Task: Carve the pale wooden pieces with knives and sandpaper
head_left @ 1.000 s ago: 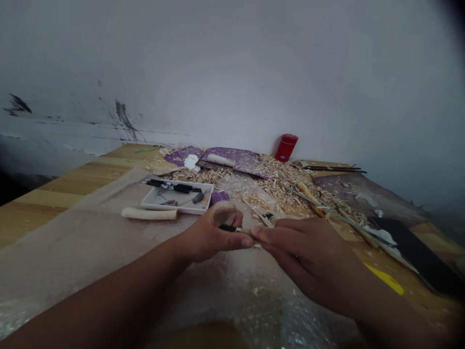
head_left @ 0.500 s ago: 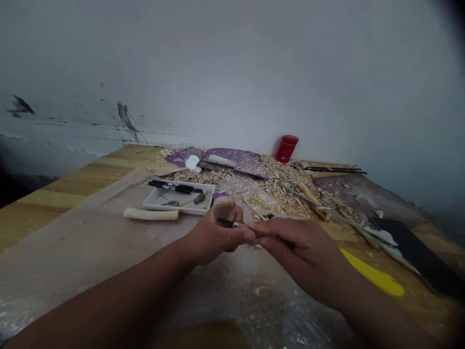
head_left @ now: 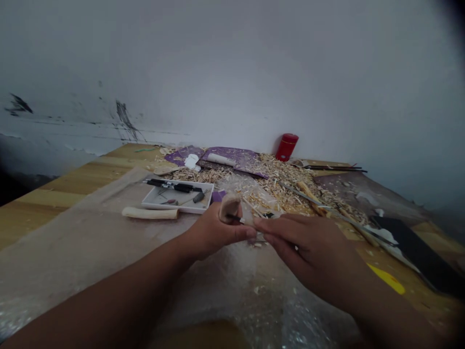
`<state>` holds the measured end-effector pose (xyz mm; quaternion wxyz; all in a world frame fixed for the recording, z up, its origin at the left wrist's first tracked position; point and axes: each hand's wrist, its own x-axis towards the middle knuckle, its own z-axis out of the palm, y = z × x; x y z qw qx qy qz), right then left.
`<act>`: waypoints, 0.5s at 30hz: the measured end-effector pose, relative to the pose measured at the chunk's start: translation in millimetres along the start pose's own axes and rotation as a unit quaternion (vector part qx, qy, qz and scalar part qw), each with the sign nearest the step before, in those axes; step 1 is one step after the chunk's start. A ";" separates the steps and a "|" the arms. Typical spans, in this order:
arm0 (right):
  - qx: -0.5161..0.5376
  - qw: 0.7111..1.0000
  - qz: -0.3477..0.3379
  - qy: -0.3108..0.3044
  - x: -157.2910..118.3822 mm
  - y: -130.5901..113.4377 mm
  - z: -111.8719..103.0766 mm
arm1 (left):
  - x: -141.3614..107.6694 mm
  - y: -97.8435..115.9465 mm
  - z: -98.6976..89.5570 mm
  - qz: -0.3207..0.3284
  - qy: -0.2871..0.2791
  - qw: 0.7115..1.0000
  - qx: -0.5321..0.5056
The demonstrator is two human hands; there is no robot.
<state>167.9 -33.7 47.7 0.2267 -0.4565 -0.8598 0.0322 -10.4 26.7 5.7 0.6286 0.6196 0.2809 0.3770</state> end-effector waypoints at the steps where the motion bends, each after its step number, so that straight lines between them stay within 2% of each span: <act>1: 0.002 1.000 -0.001 -0.006 0.1 0.0 0.2 | -0.4 0.2 0.8 0.000 -0.007 1.000 0.000; 7: 0.035 0.999 -0.011 -0.004 2.1 0.4 2.6 | -1.9 -3.1 1.3 -0.051 -0.001 0.998 -0.035; 12: 0.056 0.998 -0.002 0.013 4.5 -1.4 11.5 | -2.2 -5.8 4.7 -0.071 0.014 0.989 -0.127; 15: 0.076 0.996 0.003 0.036 6.7 -1.8 19.2 | -3.4 -3.7 7.4 -0.086 -0.001 0.977 -0.193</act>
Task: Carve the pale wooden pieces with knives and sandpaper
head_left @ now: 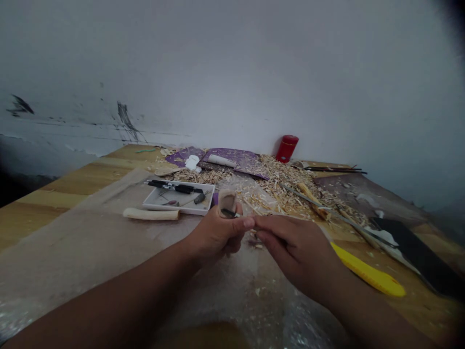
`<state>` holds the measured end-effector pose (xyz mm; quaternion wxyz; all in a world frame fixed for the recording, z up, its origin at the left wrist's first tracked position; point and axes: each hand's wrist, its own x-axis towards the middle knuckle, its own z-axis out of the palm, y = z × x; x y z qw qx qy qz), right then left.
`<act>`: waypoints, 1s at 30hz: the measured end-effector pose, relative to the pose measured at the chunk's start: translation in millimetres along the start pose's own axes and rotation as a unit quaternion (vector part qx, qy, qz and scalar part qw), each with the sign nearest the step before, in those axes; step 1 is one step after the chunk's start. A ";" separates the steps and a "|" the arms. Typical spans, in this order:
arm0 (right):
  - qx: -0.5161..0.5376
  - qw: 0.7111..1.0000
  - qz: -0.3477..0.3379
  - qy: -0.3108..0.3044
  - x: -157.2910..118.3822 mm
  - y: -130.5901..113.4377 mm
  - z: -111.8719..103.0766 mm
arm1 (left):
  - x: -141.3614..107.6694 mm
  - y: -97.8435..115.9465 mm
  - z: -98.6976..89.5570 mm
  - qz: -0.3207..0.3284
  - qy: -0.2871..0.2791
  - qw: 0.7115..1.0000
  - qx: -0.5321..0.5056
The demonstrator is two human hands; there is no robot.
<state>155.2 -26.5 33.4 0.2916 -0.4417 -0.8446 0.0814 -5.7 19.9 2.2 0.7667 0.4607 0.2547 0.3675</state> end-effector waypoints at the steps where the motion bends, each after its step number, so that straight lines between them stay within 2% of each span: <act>1: 0.001 1.000 0.001 0.013 0.5 0.9 2.2 | -0.6 0.7 0.8 -0.007 -0.009 1.000 -0.021; 4: -0.009 0.998 0.006 0.056 1.6 5.7 4.7 | -1.4 3.0 1.7 -0.024 -0.031 0.997 -0.065; 8: -0.035 0.996 0.020 0.082 1.9 14.5 -1.2 | 0.1 4.8 0.1 -0.034 -0.042 0.996 -0.074; 11: -0.040 0.989 0.055 0.128 3.4 20.8 -4.3 | 1.4 4.7 -1.1 -0.027 -0.035 0.997 -0.056; 14: 0.019 0.982 0.099 0.160 7.4 26.6 1.9 | 0.8 2.4 -1.2 -0.037 -0.051 0.998 -0.001; 17: 0.104 0.980 0.121 0.121 12.8 31.7 14.8 | -1.2 -0.2 -1.1 -0.100 -0.092 0.988 0.075; 19: 0.143 0.979 0.136 0.057 15.8 35.3 22.8 | -1.8 -0.3 -1.8 -0.143 -0.124 0.975 0.117; 21: 0.160 0.974 0.159 0.026 17.7 40.3 28.0 | -0.8 1.8 -4.0 -0.154 -0.132 0.970 0.136; 24: 0.194 0.958 0.205 0.056 19.0 51.1 30.6 | 2.5 7.9 -8.9 -0.089 -0.113 0.986 0.081; 27: 0.283 0.922 0.253 0.076 19.5 59.8 31.7 | 4.7 12.4 -11.9 0.013 -0.112 0.993 -0.029; 30: 0.365 0.883 0.282 0.086 19.5 56.0 36.4 | 4.3 9.3 -10.5 0.067 -0.113 0.991 -0.010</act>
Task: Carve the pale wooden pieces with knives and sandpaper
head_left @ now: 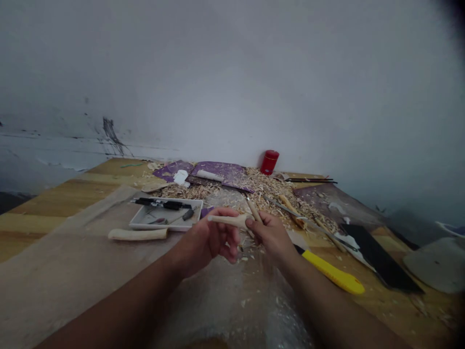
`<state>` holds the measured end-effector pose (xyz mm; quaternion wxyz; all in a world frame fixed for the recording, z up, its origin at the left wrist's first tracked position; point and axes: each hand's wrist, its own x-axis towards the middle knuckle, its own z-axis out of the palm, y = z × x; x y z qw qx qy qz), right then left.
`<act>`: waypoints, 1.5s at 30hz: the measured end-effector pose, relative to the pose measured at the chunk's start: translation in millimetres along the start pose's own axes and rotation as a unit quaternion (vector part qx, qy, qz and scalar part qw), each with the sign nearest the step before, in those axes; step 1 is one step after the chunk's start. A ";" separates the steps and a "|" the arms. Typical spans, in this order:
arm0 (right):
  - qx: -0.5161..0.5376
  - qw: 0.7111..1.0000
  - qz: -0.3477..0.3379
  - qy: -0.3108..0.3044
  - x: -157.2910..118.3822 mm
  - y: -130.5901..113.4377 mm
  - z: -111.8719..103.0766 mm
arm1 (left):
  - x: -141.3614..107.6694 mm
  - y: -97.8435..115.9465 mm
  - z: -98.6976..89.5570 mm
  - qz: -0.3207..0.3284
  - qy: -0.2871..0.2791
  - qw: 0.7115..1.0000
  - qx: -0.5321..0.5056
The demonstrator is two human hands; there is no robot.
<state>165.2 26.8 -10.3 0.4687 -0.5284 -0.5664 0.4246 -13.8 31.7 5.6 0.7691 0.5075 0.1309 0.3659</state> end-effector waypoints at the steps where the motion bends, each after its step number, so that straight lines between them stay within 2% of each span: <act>1: 0.022 1.000 0.005 -0.010 -2.5 -0.7 4.4 | -0.5 -2.5 1.1 0.008 0.003 0.999 0.042; 4: 0.040 0.996 0.002 -0.076 -12.0 -4.0 19.2 | -1.7 -9.7 3.7 0.027 0.046 0.985 0.167; 6: 0.015 0.995 -0.011 -0.100 -15.9 -5.9 24.1 | -1.3 -11.0 2.7 0.036 0.089 0.973 0.209; 9: -0.060 0.996 -0.057 -0.045 -13.1 -9.7 14.2 | 2.3 -6.0 -4.8 0.053 0.175 0.963 0.197; 12: -0.143 0.986 -0.089 0.011 -4.4 -17.7 -13.4 | 7.9 1.8 -16.1 0.120 0.310 0.936 0.120; 14: -0.171 0.980 -0.099 0.028 -0.8 -25.0 -33.3 | 11.0 5.0 -22.4 0.157 0.347 0.920 0.090; 16: -0.245 0.962 -0.122 -0.013 -1.0 -31.4 -48.2 | 12.5 5.6 -26.1 0.169 0.351 0.917 0.087; 19: -0.428 0.890 -0.129 -0.087 -7.4 -32.1 -57.7 | 12.7 3.6 -27.1 0.163 0.348 0.918 0.097; 22: -0.569 0.817 -0.076 -0.052 -16.9 -18.1 -58.5 | 12.3 1.4 -24.6 0.147 0.339 0.924 0.104; 25: -0.611 0.791 -0.041 -0.008 -26.0 -0.8 -56.3 | 11.9 -1.1 -20.7 0.088 0.282 0.946 0.136; 27: -0.624 0.780 -0.044 0.009 -30.0 4.5 -52.1 | 11.1 -3.1 -18.3 0.042 0.231 0.958 0.162; 29: -0.627 0.776 -0.067 0.000 -30.7 3.3 -45.0 | 9.8 -4.4 -16.3 0.005 0.189 0.966 0.179; 31: -0.616 0.779 -0.107 -0.055 -27.6 -1.1 -35.9 | 8.0 -3.6 -14.8 -0.012 0.164 0.970 0.179; 34: -0.572 0.785 -0.178 -0.158 -17.7 -4.8 -22.8 | 5.4 0.8 -12.6 0.009 0.155 0.977 0.147; 37: -0.536 0.791 -0.213 -0.204 -4.8 -2.4 -14.7 | 3.5 4.0 -10.1 0.018 0.145 0.983 0.112; 41: -0.500 0.807 -0.225 -0.220 12.1 -3.4 -13.3 | 3.3 1.7 -9.1 0.009 0.142 0.986 0.085; 45: -0.446 0.847 -0.228 -0.180 20.4 -14.3 -14.4 | 5.4 -0.8 -10.2 0.030 0.179 0.978 0.102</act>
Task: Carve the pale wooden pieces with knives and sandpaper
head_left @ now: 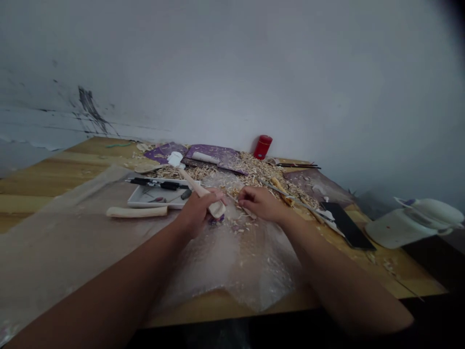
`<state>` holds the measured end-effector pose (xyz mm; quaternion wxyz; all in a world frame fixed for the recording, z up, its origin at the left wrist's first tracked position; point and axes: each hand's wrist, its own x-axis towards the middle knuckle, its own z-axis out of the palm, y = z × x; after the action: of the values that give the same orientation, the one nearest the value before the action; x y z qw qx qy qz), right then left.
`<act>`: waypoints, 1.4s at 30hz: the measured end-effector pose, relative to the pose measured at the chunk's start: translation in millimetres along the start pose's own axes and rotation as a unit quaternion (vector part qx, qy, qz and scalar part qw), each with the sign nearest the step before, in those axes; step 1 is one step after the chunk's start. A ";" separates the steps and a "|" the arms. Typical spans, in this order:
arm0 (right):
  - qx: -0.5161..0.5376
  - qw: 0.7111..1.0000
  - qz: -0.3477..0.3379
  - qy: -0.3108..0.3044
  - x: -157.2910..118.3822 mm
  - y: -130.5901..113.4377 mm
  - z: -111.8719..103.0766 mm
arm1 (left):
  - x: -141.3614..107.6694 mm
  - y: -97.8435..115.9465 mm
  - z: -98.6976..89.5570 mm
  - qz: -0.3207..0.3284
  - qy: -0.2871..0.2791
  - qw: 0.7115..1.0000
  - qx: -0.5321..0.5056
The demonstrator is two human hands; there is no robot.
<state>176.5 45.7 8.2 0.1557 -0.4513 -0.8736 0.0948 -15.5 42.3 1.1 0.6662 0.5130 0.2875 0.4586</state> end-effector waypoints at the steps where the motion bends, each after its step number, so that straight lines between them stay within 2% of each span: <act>1: 0.022 1.000 0.006 0.021 0.5 -1.7 -1.3 | 0.6 -0.1 0.2 0.002 0.010 1.000 0.002; 4: 0.111 0.990 0.016 0.090 -1.6 -7.0 0.8 | 2.3 -0.2 1.3 -0.013 0.036 0.999 0.004; 6: 0.121 0.988 -0.007 0.094 -4.7 -7.1 5.4 | 3.3 -1.0 1.8 -0.032 0.057 0.998 0.015; 10: -0.017 0.998 -0.057 0.005 -8.8 2.2 12.8 | 4.8 -6.1 0.1 -0.037 0.089 0.994 0.050; 13: -0.111 0.990 -0.059 -0.061 -9.4 5.5 12.0 | 5.0 -10.9 -1.9 -0.027 0.078 0.993 0.086; 18: -0.104 0.990 -0.080 -0.057 -14.0 -8.6 4.3 | 5.1 -16.0 -3.4 -0.023 0.081 0.989 0.124; 21: -0.112 0.985 -0.101 -0.082 -16.4 -16.2 6.8 | 4.5 -16.8 -4.0 -0.008 0.087 0.988 0.124; 24: -0.137 0.983 -0.086 -0.091 -16.0 -19.2 11.2 | 2.9 -15.3 -4.5 0.001 0.069 0.991 0.119; 26: -0.125 0.987 -0.067 -0.073 -15.9 -21.4 10.7 | 1.6 -13.5 -3.7 0.006 0.059 0.992 0.108; 29: -0.045 0.998 -0.037 -0.012 -18.0 -27.8 5.7 | -0.6 -10.4 0.0 -0.010 0.044 0.995 0.089; 32: 0.021 0.998 -0.050 0.044 -20.4 -35.1 4.7 | -2.8 -8.4 5.3 -0.044 0.033 0.993 0.102; 37: 0.013 0.987 -0.094 0.126 -19.8 -37.5 14.9 | -4.5 -8.2 9.3 -0.073 0.031 0.987 0.137; 42: -0.036 0.979 -0.095 0.177 -20.1 -34.8 17.0 | -5.8 -9.0 8.9 -0.079 0.008 0.985 0.151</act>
<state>154.9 8.9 -0.8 0.2997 -0.3808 -0.8741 -0.0328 -7.5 32.9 -5.2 0.6125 0.5798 0.3986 0.3602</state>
